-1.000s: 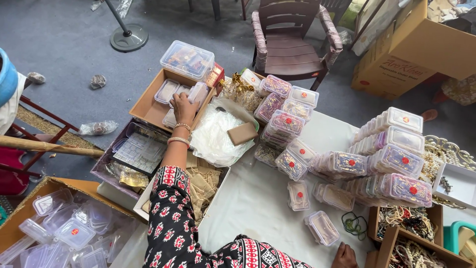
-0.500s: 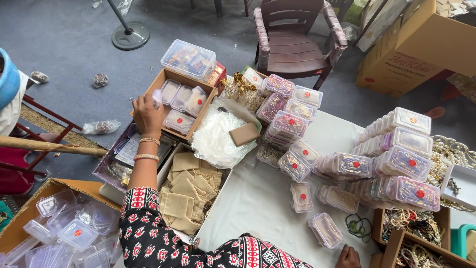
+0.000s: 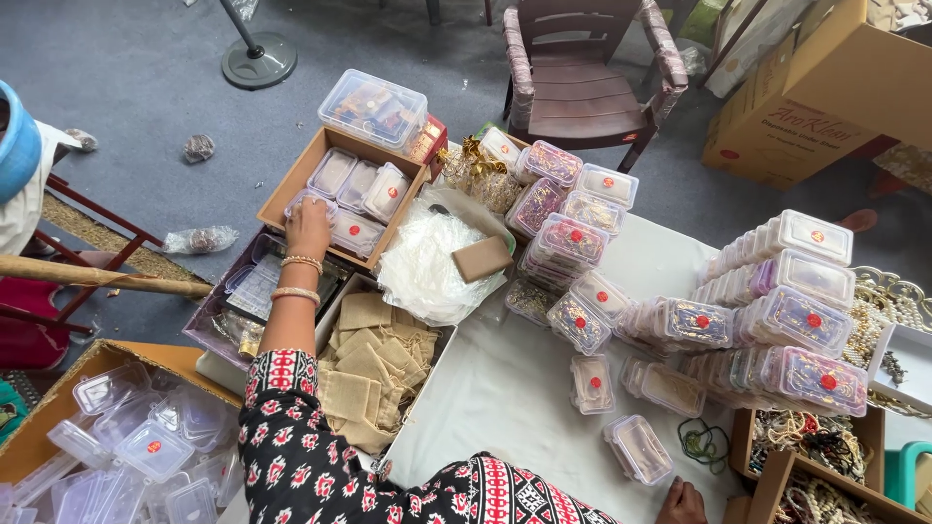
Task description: Organizing and stacking various small plastic boxes filled with jewelry items on a workspace table.
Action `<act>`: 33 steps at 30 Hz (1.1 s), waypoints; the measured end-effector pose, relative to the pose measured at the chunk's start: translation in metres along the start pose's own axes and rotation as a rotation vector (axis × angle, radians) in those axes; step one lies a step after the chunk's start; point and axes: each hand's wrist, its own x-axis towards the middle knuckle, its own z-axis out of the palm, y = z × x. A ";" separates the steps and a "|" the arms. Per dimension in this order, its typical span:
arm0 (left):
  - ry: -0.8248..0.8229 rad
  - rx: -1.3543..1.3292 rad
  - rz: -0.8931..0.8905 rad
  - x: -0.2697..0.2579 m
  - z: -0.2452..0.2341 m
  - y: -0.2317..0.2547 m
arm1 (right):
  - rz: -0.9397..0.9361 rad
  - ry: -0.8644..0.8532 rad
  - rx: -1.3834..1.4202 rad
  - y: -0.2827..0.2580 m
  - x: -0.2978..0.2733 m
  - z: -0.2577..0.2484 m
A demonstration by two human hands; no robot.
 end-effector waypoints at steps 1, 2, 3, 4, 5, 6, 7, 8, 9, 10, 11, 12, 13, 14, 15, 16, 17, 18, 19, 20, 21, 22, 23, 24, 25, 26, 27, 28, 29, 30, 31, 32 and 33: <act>0.003 0.001 0.001 -0.001 -0.008 0.005 | 0.000 0.001 0.003 0.000 0.001 0.001; 0.012 -0.041 -0.025 -0.004 -0.015 0.011 | -0.007 -0.011 -0.002 0.001 0.001 0.000; 0.022 -0.084 -0.051 -0.006 -0.022 0.016 | -0.014 -0.023 -0.006 0.002 0.001 0.000; 0.022 -0.086 -0.051 -0.010 -0.030 0.026 | -0.015 -0.022 -0.007 0.009 0.000 0.005; 0.049 -0.083 -0.076 -0.014 -0.038 0.036 | -0.012 -0.031 -0.032 0.016 -0.001 0.010; 0.078 -0.082 -0.101 -0.016 -0.047 0.046 | -0.009 -0.037 -0.056 0.023 0.000 0.016; 0.080 -0.084 -0.101 -0.019 -0.051 0.051 | -0.010 -0.034 -0.056 0.023 0.002 0.018; 0.104 -0.055 -0.077 -0.023 -0.055 0.055 | 0.007 -0.050 -0.070 0.024 0.001 0.018; 0.128 -0.025 -0.052 -0.027 -0.058 0.060 | 0.023 -0.065 -0.085 0.026 0.001 0.018; 0.127 -0.025 -0.050 -0.027 -0.062 0.065 | 0.026 -0.065 -0.085 0.020 0.001 0.015; 0.105 0.027 -0.017 -0.027 -0.066 0.070 | 0.014 -0.045 -0.077 0.015 0.000 0.011; 0.082 0.082 0.014 -0.028 -0.070 0.074 | 0.002 -0.027 -0.068 0.009 0.000 0.007; 0.081 0.083 0.015 -0.025 -0.060 0.068 | 0.003 -0.028 -0.067 -0.002 0.000 -0.001; 0.075 0.124 0.033 -0.024 -0.049 0.061 | 0.002 -0.027 -0.051 -0.011 -0.001 -0.010; 0.068 0.164 0.051 -0.023 -0.039 0.054 | 0.000 -0.027 -0.035 -0.021 -0.002 -0.019; 0.074 0.163 0.052 -0.019 -0.039 0.051 | 0.000 -0.022 -0.032 0.002 -0.001 0.000; 0.068 0.160 0.060 -0.014 -0.039 0.048 | -0.006 -0.032 -0.054 0.024 0.000 0.018; 0.058 0.156 0.068 -0.012 -0.038 0.045 | -0.011 -0.045 -0.077 0.049 -0.002 0.035; 0.059 0.156 0.070 -0.010 -0.040 0.046 | -0.010 -0.043 -0.077 0.036 -0.002 0.027; 0.014 0.164 0.064 -0.009 -0.042 0.046 | -0.007 -0.020 -0.076 0.023 -0.002 0.018; -0.031 0.173 0.058 -0.009 -0.043 0.047 | -0.004 0.004 -0.075 0.011 -0.002 0.009; -0.030 0.173 0.060 -0.009 -0.057 0.052 | -0.002 0.005 -0.075 0.017 -0.003 0.012; -0.066 0.156 0.052 -0.010 -0.071 0.058 | -0.002 -0.013 -0.084 0.022 -0.003 0.016; -0.100 0.140 0.044 -0.009 -0.086 0.064 | 0.000 -0.028 -0.091 0.027 -0.003 0.020; -0.098 0.140 0.047 -0.007 -0.083 0.061 | 0.002 -0.026 -0.089 0.019 -0.001 0.016; -0.087 0.139 0.051 -0.006 -0.079 0.057 | -0.007 -0.005 -0.080 0.012 -0.002 0.010; -0.076 0.137 0.055 -0.005 -0.074 0.053 | -0.017 0.016 -0.070 0.005 -0.002 0.005; -0.076 0.137 0.056 -0.005 -0.073 0.051 | -0.015 0.016 -0.070 0.005 -0.002 0.004; -0.031 0.158 0.068 -0.005 -0.071 0.049 | -0.014 0.015 -0.068 0.006 -0.002 0.004; 0.016 0.180 0.079 -0.003 -0.070 0.048 | -0.011 0.015 -0.065 0.005 -0.002 0.005; 0.019 0.180 0.082 -0.003 -0.082 0.054 | -0.009 0.018 -0.064 0.009 -0.001 0.008; 0.092 0.231 0.107 -0.003 -0.094 0.059 | -0.007 -0.007 -0.061 0.014 -0.001 0.010; 0.166 0.281 0.131 -0.004 -0.105 0.065 | -0.006 -0.031 -0.059 0.018 -0.002 0.012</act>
